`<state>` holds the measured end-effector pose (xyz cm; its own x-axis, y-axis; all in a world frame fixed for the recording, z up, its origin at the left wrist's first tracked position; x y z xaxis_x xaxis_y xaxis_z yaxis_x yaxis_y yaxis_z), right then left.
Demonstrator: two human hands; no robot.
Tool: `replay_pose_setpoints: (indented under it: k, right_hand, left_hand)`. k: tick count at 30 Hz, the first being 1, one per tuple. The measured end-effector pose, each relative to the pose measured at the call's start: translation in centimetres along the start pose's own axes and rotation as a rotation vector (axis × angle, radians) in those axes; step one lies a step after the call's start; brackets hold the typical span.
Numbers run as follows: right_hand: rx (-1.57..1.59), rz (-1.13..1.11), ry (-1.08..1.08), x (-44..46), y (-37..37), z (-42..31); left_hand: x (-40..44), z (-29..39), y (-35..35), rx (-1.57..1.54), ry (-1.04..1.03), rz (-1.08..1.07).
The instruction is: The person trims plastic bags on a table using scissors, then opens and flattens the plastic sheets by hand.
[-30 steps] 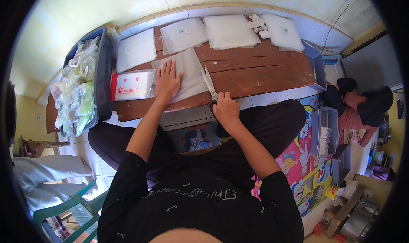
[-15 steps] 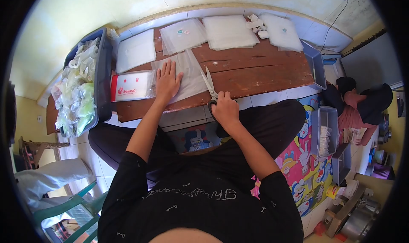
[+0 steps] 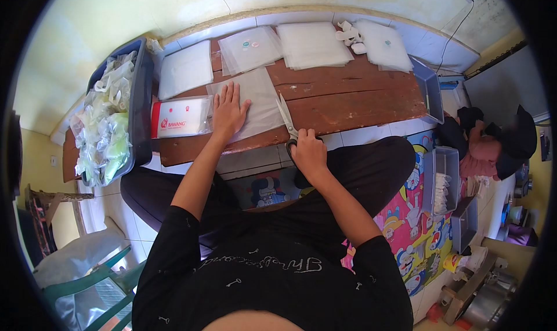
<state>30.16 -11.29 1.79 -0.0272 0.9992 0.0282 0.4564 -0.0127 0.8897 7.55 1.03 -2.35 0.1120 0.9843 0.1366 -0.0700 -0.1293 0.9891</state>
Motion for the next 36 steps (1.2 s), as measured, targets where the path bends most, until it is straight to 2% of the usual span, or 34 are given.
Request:
replay_pose_setpoints:
  k: [36]
  right_hand:
    - [-0.047, -0.033, 0.018, 4.0, 0.4, -1.4]
  left_hand:
    - [0.0, 0.0, 0.1, 0.006, -0.007, 0.019]
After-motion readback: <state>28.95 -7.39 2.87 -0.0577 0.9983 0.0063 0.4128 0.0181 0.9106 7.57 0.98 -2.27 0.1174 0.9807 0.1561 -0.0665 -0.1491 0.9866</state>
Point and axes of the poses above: each hand's wrist, its own x-axis towards the middle knuckle, its own y-axis out of the back of the hand, z = x × y, the point moved 6 cm from there along x, towards the middle knuckle, and after that the axes turned 10 degrees about x, right-handed, at the moved point
